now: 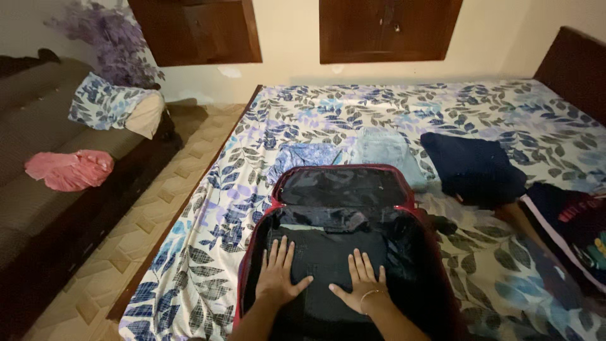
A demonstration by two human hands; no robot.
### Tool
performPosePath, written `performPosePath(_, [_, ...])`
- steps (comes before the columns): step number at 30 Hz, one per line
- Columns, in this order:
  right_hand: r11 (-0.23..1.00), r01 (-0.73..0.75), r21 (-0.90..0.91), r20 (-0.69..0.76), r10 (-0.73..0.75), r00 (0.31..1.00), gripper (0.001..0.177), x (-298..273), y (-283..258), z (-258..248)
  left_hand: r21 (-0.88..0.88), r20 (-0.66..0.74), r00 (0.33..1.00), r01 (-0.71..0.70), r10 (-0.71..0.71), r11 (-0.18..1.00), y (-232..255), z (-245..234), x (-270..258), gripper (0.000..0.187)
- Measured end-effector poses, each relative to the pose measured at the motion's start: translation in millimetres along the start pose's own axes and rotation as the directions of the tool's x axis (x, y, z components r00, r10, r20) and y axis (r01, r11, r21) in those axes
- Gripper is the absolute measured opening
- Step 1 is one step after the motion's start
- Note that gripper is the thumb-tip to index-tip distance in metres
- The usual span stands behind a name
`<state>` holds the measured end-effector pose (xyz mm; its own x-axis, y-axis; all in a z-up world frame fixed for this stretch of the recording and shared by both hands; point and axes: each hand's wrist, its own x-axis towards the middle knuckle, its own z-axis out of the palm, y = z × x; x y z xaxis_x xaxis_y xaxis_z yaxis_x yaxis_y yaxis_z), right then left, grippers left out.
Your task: The person places several items of clothing into a suitcase, including folded pants and shirts, by hand.
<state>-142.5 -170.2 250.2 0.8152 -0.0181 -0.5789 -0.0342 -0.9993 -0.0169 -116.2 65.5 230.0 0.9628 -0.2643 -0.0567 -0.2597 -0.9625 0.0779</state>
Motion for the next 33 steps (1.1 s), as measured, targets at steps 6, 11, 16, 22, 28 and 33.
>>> performPosePath(6, [1.000, -0.001, 0.006, 0.041, 0.000, 0.999, 0.113, 7.0, 1.9, -2.9, -0.022, 0.072, 0.997, 0.006, -0.005, 1.000, 1.9, -12.8, -1.7, 0.112])
performPosePath(11, [1.000, -0.008, -0.006, 0.061, 0.008, 0.998, 0.114, 11.2, 1.3, -1.2, -0.002, 0.108, 0.994, 0.023, -0.023, 1.000, 4.3, -15.3, -1.6, 0.112])
performPosePath(16, [1.000, 0.003, 0.014, 0.036, -0.003, 0.999, 0.112, 6.6, 1.1, -1.2, -0.001, 0.076, 0.997, 0.012, -0.012, 1.000, 4.1, -15.1, -2.9, 0.112])
performPosePath(22, [1.000, -0.005, 0.000, 0.042, 0.005, 0.999, 0.113, 6.0, -0.1, -2.1, 0.023, 0.080, 0.997, 0.015, -0.017, 1.000, 5.0, -15.7, -3.1, 0.112])
performPosePath(28, [1.000, 0.004, 0.015, 0.021, -0.005, 1.000, 0.113, 6.3, 1.9, 1.0, 0.010, 0.078, 0.997, 0.013, -0.014, 1.000, 4.0, -14.1, -2.6, 0.112])
performPosePath(33, [1.000, 0.012, 0.014, 0.014, -0.012, 1.000, 0.113, 5.4, 1.6, 0.1, 0.015, 0.020, 1.000, 0.000, 0.000, 1.000, 3.2, -12.9, -5.3, 0.111])
